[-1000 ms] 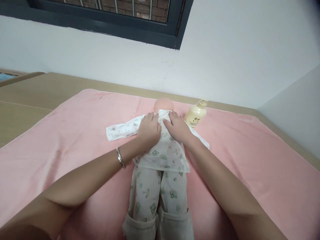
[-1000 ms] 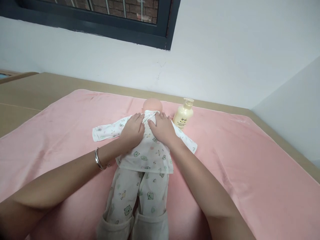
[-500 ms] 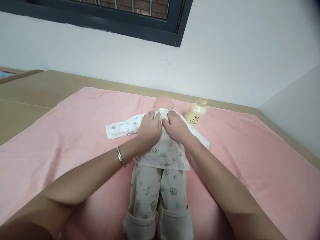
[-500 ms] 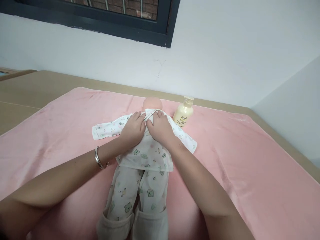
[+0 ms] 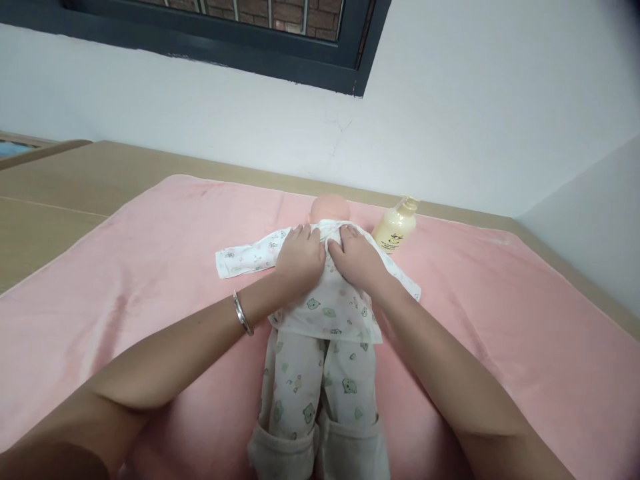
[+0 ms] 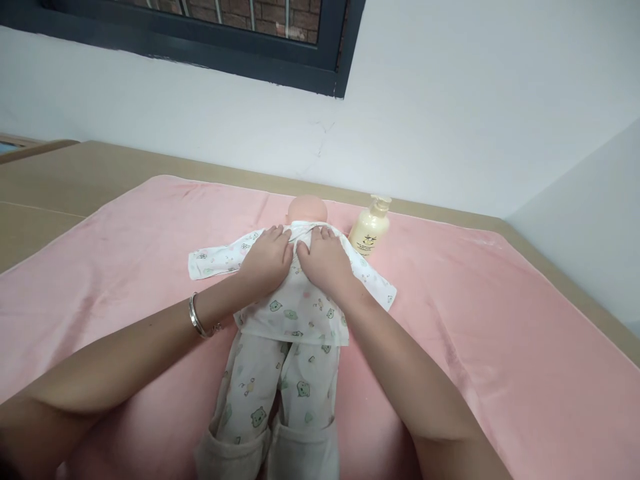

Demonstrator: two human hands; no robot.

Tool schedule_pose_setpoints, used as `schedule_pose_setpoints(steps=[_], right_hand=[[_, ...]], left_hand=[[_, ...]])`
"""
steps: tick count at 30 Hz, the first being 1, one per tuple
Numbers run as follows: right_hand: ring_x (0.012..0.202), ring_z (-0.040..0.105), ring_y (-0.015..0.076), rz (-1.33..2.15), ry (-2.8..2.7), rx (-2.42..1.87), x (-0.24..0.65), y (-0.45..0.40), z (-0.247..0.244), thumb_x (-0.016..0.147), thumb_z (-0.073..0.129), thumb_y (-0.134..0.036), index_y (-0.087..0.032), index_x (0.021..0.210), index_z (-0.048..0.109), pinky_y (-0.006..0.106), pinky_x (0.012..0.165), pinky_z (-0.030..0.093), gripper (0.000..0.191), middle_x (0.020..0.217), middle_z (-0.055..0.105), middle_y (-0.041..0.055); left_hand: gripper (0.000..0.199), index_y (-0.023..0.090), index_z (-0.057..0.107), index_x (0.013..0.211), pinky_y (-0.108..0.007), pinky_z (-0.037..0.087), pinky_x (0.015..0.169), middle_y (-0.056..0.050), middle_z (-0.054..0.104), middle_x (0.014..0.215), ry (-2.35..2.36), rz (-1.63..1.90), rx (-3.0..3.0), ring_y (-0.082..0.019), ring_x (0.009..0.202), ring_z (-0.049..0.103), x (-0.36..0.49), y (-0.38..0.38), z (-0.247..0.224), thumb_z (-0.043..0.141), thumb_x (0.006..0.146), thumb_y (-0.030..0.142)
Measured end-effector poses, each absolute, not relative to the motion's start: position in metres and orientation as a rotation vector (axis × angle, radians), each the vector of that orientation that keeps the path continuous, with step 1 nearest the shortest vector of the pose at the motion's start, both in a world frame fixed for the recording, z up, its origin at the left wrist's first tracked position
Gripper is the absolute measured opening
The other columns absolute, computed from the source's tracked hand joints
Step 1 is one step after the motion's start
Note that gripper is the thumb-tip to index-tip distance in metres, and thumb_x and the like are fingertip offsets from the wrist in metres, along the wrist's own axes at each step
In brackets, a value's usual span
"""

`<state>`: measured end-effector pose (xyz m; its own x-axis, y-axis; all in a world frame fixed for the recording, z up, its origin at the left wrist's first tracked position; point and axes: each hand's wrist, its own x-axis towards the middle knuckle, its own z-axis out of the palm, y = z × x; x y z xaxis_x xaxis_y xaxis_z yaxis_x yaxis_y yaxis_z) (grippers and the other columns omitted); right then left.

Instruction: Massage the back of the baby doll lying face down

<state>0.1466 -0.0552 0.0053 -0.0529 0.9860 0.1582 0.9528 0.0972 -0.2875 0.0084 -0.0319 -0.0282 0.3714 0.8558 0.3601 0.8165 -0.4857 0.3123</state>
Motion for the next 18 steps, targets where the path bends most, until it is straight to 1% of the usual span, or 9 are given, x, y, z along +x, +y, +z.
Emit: schedule_pose_setpoints(steps=[2, 4, 7, 8, 10, 12, 14, 16, 18], right_hand=[[0.136, 0.053, 0.0360, 0.176, -2.088, -1.939, 0.149, -0.049, 0.006, 0.104, 0.032, -0.030, -0.001, 0.135, 0.056, 0.046, 0.113, 0.044, 0.049, 0.147, 0.056, 0.0262], [0.140, 0.051, 0.0369, 0.141, -2.102, -1.976, 0.147, -0.050, 0.005, 0.105, 0.029, -0.030, 0.003, 0.143, 0.050, 0.048, 0.115, 0.042, 0.054, 0.150, 0.053, 0.0278], [0.147, 0.045, 0.0378, 0.013, -2.168, -2.005, 0.139, -0.065, 0.005, 0.107, 0.026, -0.028, 0.007, 0.153, 0.039, 0.049, 0.121, 0.036, 0.059, 0.153, 0.050, 0.0295], [0.149, 0.042, 0.0377, -0.019, -2.207, -2.005, 0.136, -0.071, 0.005, 0.108, 0.025, -0.027, 0.007, 0.155, 0.037, 0.049, 0.122, 0.035, 0.059, 0.154, 0.048, 0.0298], [0.153, 0.038, 0.0377, -0.051, -2.281, -2.007, 0.130, -0.082, 0.006, 0.108, 0.024, -0.026, 0.003, 0.159, 0.035, 0.049, 0.123, 0.034, 0.059, 0.157, 0.045, 0.0301], [0.154, 0.036, 0.0374, -0.057, -2.308, -2.003, 0.128, -0.088, 0.007, 0.109, 0.024, -0.026, -0.002, 0.160, 0.036, 0.049, 0.123, 0.035, 0.058, 0.158, 0.044, 0.0294], [0.155, 0.035, 0.0364, -0.022, -2.277, -1.999, 0.129, -0.085, 0.007, 0.109, 0.025, -0.028, -0.004, 0.160, 0.037, 0.048, 0.124, 0.034, 0.058, 0.159, 0.044, 0.0278], [0.156, 0.033, 0.0353, 0.064, -2.212, -2.005, 0.135, -0.076, 0.005, 0.110, 0.027, -0.034, -0.003, 0.161, 0.035, 0.048, 0.126, 0.031, 0.060, 0.162, 0.040, 0.0261], [0.158, 0.029, 0.0353, 0.147, -2.151, -2.021, 0.141, -0.065, 0.003, 0.109, 0.028, -0.040, 0.000, 0.162, 0.030, 0.050, 0.128, 0.027, 0.065, 0.166, 0.034, 0.0251]], left_hand=[[0.044, 0.003, 0.063, 0.128, -0.055, 0.037, 0.125, -0.024, 0.065, 0.136, 1.515, 0.721, 2.642, -0.036, 0.141, 0.053, 0.011, -0.041, -0.029, 0.034, 0.096, 0.012], [0.043, 0.005, 0.065, 0.125, -0.051, 0.037, 0.126, -0.021, 0.067, 0.132, 1.482, 0.717, 2.692, -0.034, 0.142, 0.053, 0.010, -0.044, -0.028, 0.035, 0.095, 0.010], [0.038, 0.010, 0.068, 0.114, -0.046, 0.044, 0.121, -0.017, 0.072, 0.123, 1.497, 0.670, 2.593, -0.030, 0.134, 0.059, 0.004, -0.037, -0.020, 0.034, 0.098, 0.016], [0.038, 0.011, 0.069, 0.112, -0.045, 0.047, 0.119, -0.016, 0.072, 0.124, 1.524, 0.636, 2.514, -0.029, 0.132, 0.061, 0.002, -0.032, -0.016, 0.035, 0.099, 0.020], [0.041, 0.011, 0.067, 0.121, -0.044, 0.047, 0.118, -0.016, 0.068, 0.135, 1.566, 0.594, 2.359, -0.028, 0.135, 0.059, -0.003, -0.021, -0.012, 0.035, 0.100, 0.027], [0.048, 0.009, 0.061, 0.135, -0.043, 0.045, 0.121, -0.016, 0.060, 0.149, 1.585, 0.603, 2.283, -0.027, 0.143, 0.054, -0.005, -0.013, -0.011, 0.035, 0.102, 0.031], [0.049, 0.008, 0.060, 0.137, -0.044, 0.043, 0.122, -0.018, 0.056, 0.153, 1.604, 0.614, 2.327, -0.027, 0.146, 0.051, -0.005, -0.012, -0.013, 0.033, 0.103, 0.030], [0.045, 0.007, 0.067, 0.125, -0.045, 0.046, 0.121, -0.019, 0.064, 0.143, 1.630, 0.602, 2.451, -0.029, 0.140, 0.057, -0.003, -0.019, -0.018, 0.033, 0.103, 0.026], [0.040, 0.008, 0.072, 0.113, -0.046, 0.046, 0.121, -0.019, 0.070, 0.133, 1.623, 0.615, 2.602, -0.029, 0.135, 0.060, 0.001, -0.030, -0.023, 0.035, 0.101, 0.020]])
